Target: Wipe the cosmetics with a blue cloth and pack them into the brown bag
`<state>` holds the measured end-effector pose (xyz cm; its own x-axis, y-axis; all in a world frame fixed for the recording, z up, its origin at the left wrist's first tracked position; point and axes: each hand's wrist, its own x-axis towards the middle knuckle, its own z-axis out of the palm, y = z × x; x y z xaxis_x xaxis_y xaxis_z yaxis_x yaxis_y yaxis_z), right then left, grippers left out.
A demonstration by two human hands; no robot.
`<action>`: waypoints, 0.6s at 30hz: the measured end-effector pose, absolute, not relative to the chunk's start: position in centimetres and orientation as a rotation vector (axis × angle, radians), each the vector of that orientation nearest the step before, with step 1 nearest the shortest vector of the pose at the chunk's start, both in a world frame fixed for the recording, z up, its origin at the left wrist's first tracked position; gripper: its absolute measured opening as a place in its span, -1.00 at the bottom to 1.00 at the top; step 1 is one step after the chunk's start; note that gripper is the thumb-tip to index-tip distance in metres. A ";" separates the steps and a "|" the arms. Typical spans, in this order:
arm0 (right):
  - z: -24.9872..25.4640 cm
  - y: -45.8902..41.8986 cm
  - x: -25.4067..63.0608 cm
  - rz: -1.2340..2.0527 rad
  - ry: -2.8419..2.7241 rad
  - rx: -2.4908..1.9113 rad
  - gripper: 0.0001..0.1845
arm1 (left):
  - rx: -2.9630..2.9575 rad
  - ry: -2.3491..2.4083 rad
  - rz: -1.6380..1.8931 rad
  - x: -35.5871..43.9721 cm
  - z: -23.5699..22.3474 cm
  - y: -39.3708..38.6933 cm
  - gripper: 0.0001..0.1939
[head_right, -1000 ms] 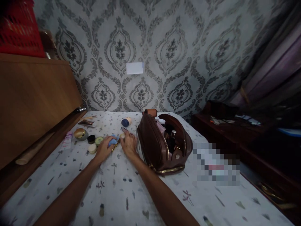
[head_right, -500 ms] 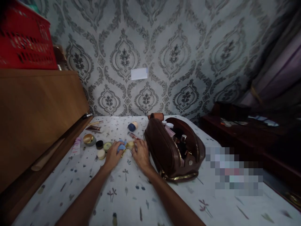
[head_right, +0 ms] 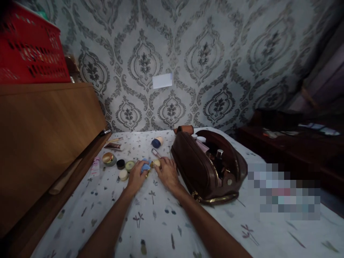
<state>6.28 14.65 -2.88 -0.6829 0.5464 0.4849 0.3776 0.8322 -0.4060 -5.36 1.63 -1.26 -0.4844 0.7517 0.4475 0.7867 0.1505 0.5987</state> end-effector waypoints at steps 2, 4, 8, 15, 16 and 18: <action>-2.5 14.4 6.5 0.396 -2.380 -0.622 -0.69 | -1.580 -2.338 -1.282 -5.3 -1.3 1.6 -0.72; -2.3 14.1 6.7 0.428 -2.358 -0.569 -0.69 | -1.587 -2.326 -1.294 -5.3 -1.4 1.6 -0.71; -2.4 14.1 6.7 0.441 -2.331 -0.521 -0.67 | -1.590 -2.315 -1.300 -5.2 -1.5 1.7 -0.71; -2.5 13.9 6.7 0.452 -2.321 -0.578 -0.64 | -1.595 -2.308 -1.246 -5.1 -1.4 1.7 -0.69; -2.4 13.8 6.8 0.480 -2.332 -0.550 -0.65 | -1.597 -2.308 -1.237 -5.0 -1.3 1.7 -0.69; -2.1 13.7 7.0 0.540 -2.322 -0.479 -0.68 | -1.597 -2.310 -1.223 -5.0 -1.3 1.7 -0.69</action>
